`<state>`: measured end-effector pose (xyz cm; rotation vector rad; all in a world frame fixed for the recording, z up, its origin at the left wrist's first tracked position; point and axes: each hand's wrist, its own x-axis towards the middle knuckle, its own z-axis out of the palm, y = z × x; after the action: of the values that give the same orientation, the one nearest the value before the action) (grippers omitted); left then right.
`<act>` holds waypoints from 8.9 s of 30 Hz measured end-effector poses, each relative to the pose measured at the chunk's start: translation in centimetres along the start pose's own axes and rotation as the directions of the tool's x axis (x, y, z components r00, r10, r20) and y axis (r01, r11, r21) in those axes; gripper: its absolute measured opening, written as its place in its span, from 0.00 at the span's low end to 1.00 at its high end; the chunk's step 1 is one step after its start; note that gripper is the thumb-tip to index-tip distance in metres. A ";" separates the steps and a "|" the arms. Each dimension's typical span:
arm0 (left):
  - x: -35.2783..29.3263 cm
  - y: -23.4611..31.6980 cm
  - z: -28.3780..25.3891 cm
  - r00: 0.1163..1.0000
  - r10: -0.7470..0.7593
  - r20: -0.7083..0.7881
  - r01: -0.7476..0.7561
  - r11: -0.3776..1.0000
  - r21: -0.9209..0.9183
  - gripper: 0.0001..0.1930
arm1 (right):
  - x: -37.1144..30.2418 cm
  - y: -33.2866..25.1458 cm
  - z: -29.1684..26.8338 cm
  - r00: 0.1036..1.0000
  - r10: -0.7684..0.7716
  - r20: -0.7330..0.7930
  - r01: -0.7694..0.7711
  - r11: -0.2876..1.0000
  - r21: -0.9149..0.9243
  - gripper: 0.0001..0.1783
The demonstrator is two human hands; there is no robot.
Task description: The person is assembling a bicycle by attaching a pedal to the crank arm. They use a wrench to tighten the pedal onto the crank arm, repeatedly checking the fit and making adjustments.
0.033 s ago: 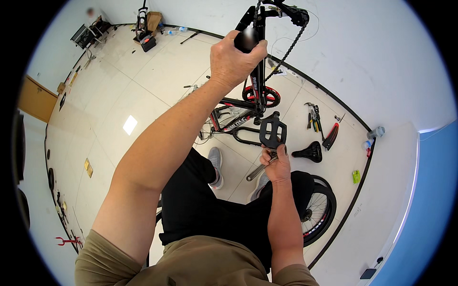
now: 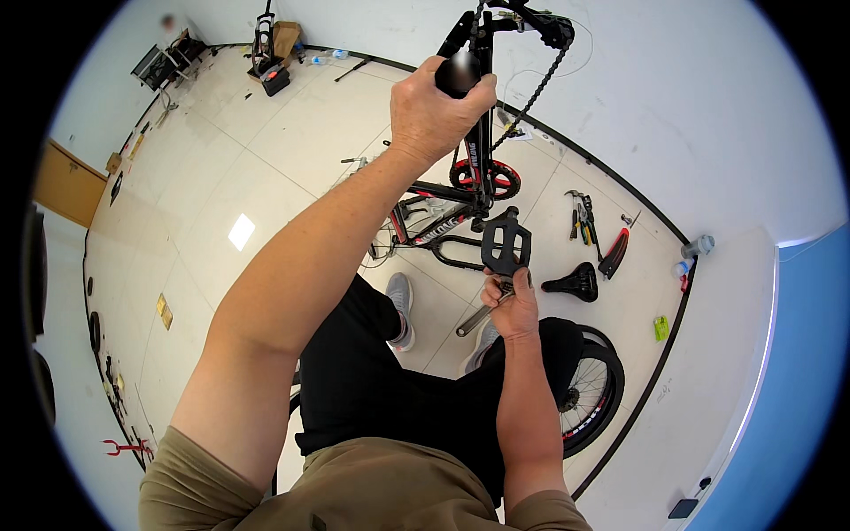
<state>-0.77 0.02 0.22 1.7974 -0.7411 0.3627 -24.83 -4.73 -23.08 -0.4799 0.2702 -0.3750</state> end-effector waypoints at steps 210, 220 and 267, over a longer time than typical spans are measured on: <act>-0.6 -0.7 -0.5 0.995 0.098 -0.031 -0.101 0.989 -0.112 0.13 | 9.0 11.5 2.0 0.835 0.483 -0.264 -0.518 0.527 -0.674 0.50; -0.9 -0.3 -0.5 0.998 0.056 -0.035 -0.060 0.991 -0.119 0.14 | 8.7 12.2 2.0 0.882 0.318 -0.347 -0.468 0.511 -0.721 0.29; -1.0 0.1 -0.8 1.000 0.015 -0.012 -0.016 0.992 -0.123 0.14 | 8.9 14.9 -3.2 0.806 0.133 -0.577 -0.571 0.429 -0.699 0.18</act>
<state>-1.53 1.02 0.02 1.6731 -0.7540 0.3301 -13.71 2.61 -34.64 -1.3178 1.0413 0.1490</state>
